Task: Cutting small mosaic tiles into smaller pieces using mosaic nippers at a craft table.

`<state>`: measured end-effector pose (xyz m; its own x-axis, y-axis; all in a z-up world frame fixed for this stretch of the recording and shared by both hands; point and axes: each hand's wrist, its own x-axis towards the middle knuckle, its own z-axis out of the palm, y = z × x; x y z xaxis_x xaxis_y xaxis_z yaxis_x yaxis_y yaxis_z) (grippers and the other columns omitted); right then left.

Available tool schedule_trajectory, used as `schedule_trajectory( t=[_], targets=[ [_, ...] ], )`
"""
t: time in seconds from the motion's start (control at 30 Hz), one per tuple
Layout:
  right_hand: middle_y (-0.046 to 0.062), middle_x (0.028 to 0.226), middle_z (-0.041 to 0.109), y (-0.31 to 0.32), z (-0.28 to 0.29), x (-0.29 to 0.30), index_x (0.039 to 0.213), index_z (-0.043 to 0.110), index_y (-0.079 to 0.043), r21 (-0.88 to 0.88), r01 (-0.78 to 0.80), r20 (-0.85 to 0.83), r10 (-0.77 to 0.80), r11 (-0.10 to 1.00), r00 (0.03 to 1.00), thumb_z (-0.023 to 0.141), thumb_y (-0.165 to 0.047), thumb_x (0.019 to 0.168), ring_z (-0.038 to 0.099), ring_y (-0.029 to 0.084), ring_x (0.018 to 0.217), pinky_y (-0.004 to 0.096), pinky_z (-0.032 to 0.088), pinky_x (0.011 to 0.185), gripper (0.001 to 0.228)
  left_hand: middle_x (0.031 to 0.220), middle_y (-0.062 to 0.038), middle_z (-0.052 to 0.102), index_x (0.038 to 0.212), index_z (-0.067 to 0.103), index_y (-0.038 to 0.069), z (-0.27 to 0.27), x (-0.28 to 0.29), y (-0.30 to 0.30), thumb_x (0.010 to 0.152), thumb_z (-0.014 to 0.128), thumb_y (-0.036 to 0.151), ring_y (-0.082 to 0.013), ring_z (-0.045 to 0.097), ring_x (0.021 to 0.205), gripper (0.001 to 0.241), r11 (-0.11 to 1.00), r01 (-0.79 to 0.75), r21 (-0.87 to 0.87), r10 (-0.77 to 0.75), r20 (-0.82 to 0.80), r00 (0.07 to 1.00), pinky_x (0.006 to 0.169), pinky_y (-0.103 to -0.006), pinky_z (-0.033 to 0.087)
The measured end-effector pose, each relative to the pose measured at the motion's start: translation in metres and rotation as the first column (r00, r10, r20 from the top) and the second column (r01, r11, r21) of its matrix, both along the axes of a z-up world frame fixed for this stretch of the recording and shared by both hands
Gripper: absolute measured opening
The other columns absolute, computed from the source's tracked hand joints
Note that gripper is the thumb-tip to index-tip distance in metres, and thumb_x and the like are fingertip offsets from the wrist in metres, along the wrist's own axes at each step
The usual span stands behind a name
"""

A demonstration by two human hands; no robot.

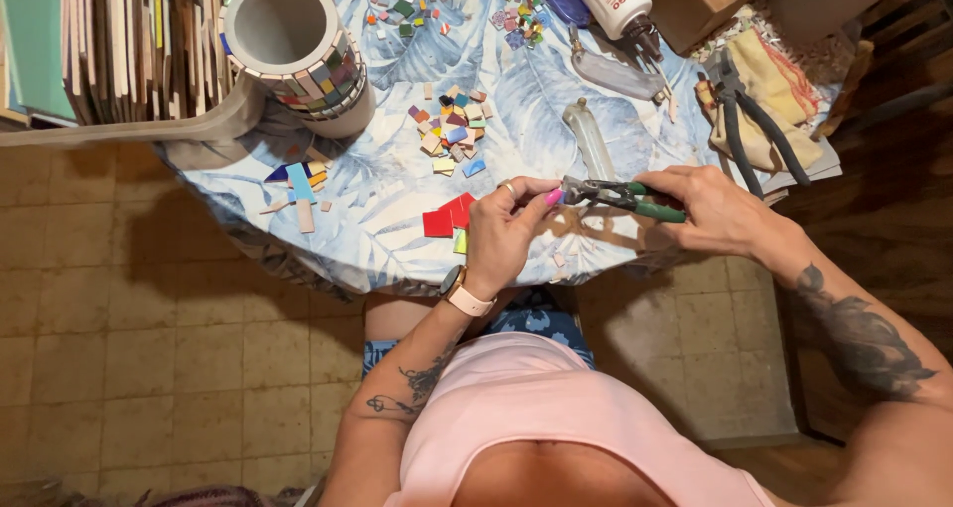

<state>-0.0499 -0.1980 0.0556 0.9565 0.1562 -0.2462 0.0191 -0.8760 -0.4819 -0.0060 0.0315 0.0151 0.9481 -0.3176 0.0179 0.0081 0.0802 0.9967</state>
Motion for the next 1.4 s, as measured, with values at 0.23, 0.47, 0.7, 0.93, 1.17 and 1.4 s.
schedule_trajectory(
  t=[0.23,0.47,0.7,0.93,1.17,1.4],
  targets=[
    [0.015,0.072,0.058,-0.003,-0.004,0.000,0.098,0.059,-0.007,0.007,0.007,-0.003,-0.007,1.000,1.000,0.058,-0.010,0.055,0.060,0.030,0.067,0.038,0.046,0.060,0.043,0.064,-0.005,0.064,0.085,0.067,0.011,-0.003,0.000,0.000,0.076,0.063,0.011,-0.0047,0.057,0.060,0.010,1.000,0.007,-0.003,-0.007,-0.021,1.000,0.056,-0.0207,0.049],
    [0.012,0.062,0.056,0.002,0.000,-0.002,0.076,0.058,-0.009,-0.013,0.083,-0.049,-0.083,0.996,0.995,0.058,-0.011,0.057,0.057,0.026,0.059,0.034,0.044,0.055,0.019,0.064,-0.006,0.064,0.087,0.066,0.009,0.000,-0.001,-0.001,0.077,0.061,0.011,-0.0053,0.057,0.060,0.011,0.999,0.012,-0.047,-0.015,-0.061,0.998,0.057,-0.0205,0.050],
    [0.010,0.060,0.054,0.000,-0.010,-0.008,0.077,0.058,-0.011,-0.025,0.151,-0.030,-0.151,0.988,0.988,0.057,-0.011,0.058,0.056,0.024,0.057,0.033,0.044,0.054,0.019,0.133,-0.033,0.014,0.128,0.017,-0.012,-0.012,-0.015,-0.015,0.091,0.034,0.037,-0.0434,0.017,0.122,0.063,0.803,0.067,-0.592,-0.321,-0.335,0.886,0.100,-0.0487,0.019],
    [0.013,0.064,0.055,0.006,-0.014,-0.014,0.082,0.056,-0.011,-0.090,0.139,0.068,-0.133,0.986,0.989,0.057,-0.015,0.060,0.058,0.031,0.063,0.039,0.046,0.057,0.022,0.125,-0.019,0.040,0.123,0.035,-0.002,-0.029,-0.011,-0.031,0.093,0.037,0.034,-0.0245,0.040,0.114,0.047,0.659,-0.052,-0.750,-0.426,-0.429,0.796,0.103,-0.0422,0.024],
    [0.012,0.065,0.057,-0.001,-0.029,-0.023,0.082,0.057,-0.014,-0.109,0.165,0.128,-0.151,0.980,0.980,0.054,-0.015,0.063,0.059,0.031,0.065,0.038,0.046,0.057,0.020,0.118,-0.018,0.047,0.118,0.043,-0.001,-0.033,-0.011,-0.035,0.093,0.037,0.035,-0.0239,0.049,0.106,0.044,0.632,-0.066,-0.772,-0.439,-0.427,0.791,0.098,-0.0410,0.033],
    [0.015,0.074,0.059,-0.007,-0.020,-0.031,0.098,0.059,-0.014,0.115,0.231,0.216,-0.252,0.966,0.943,0.058,-0.009,0.061,0.059,0.030,0.072,0.040,0.045,0.062,0.038,0.118,-0.024,0.045,0.117,0.041,-0.006,-0.030,-0.007,-0.034,0.093,0.039,0.025,-0.0291,0.049,0.106,0.040,0.642,-0.067,-0.764,-0.453,-0.448,0.770,0.097,-0.0411,0.035]
  ],
)
